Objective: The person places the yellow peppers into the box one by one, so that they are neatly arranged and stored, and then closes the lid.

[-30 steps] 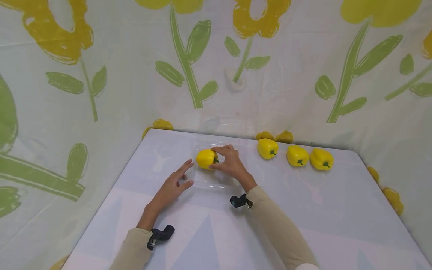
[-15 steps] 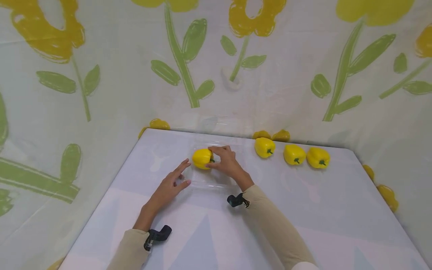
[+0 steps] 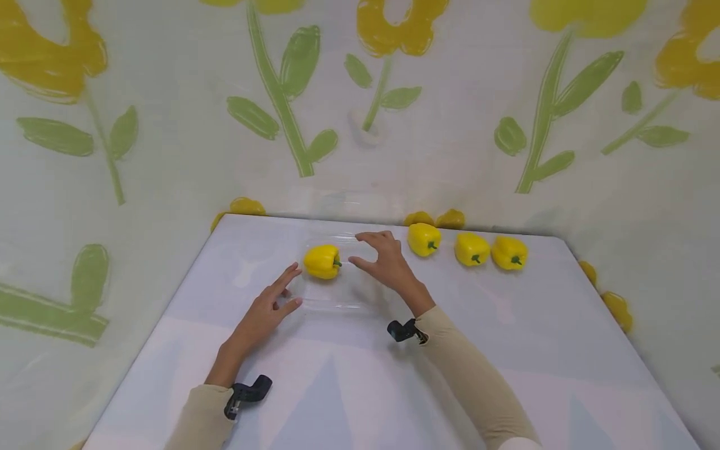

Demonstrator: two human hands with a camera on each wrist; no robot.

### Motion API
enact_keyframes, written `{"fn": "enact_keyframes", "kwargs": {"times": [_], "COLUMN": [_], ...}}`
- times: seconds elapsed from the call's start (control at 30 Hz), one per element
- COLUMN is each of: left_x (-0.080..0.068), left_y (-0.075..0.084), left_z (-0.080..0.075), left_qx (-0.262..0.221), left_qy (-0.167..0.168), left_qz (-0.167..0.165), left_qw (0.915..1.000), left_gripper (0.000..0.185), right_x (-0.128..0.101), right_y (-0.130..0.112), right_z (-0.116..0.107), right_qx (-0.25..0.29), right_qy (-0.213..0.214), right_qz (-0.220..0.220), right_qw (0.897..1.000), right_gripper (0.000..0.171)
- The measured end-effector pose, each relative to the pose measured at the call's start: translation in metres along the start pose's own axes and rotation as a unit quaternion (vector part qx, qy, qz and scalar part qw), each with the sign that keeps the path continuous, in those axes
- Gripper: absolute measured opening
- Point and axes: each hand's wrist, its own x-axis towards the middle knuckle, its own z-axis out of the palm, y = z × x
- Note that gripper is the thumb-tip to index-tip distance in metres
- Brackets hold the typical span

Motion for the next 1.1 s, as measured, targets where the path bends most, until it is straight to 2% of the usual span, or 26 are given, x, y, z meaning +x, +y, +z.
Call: {"fn": "enact_keyframes", "kwargs": {"times": [0.27, 0.57, 0.93, 1.1], "left_x": [-0.002, -0.004, -0.002, -0.002], "left_y": [0.0, 0.002, 0.006, 0.008], "left_z": [-0.007, -0.008, -0.003, 0.001], "left_qx": [0.004, 0.007, 0.004, 0.007], "left_qy": [0.002, 0.0, -0.005, -0.002], "left_qz": [0.001, 0.003, -0.002, 0.004], "left_qw": [1.0, 1.0, 1.0, 1.0], "left_gripper": [0.065, 0.066, 0.066, 0.066], "right_x": [-0.014, -0.037, -0.061, -0.071], "right_y": [0.02, 0.042, 0.078, 0.091], "right_z": [-0.026, -0.056, -0.086, -0.101], "right_qx": [-0.014, -0.039, -0.064, -0.08], "right_qy": [0.042, 0.07, 0.107, 0.124], "right_qz": [-0.02, 0.019, 0.02, 0.039], "right_qw": [0.999, 0.997, 0.992, 0.988], "right_gripper": [0.05, 0.049, 0.046, 0.044]}}
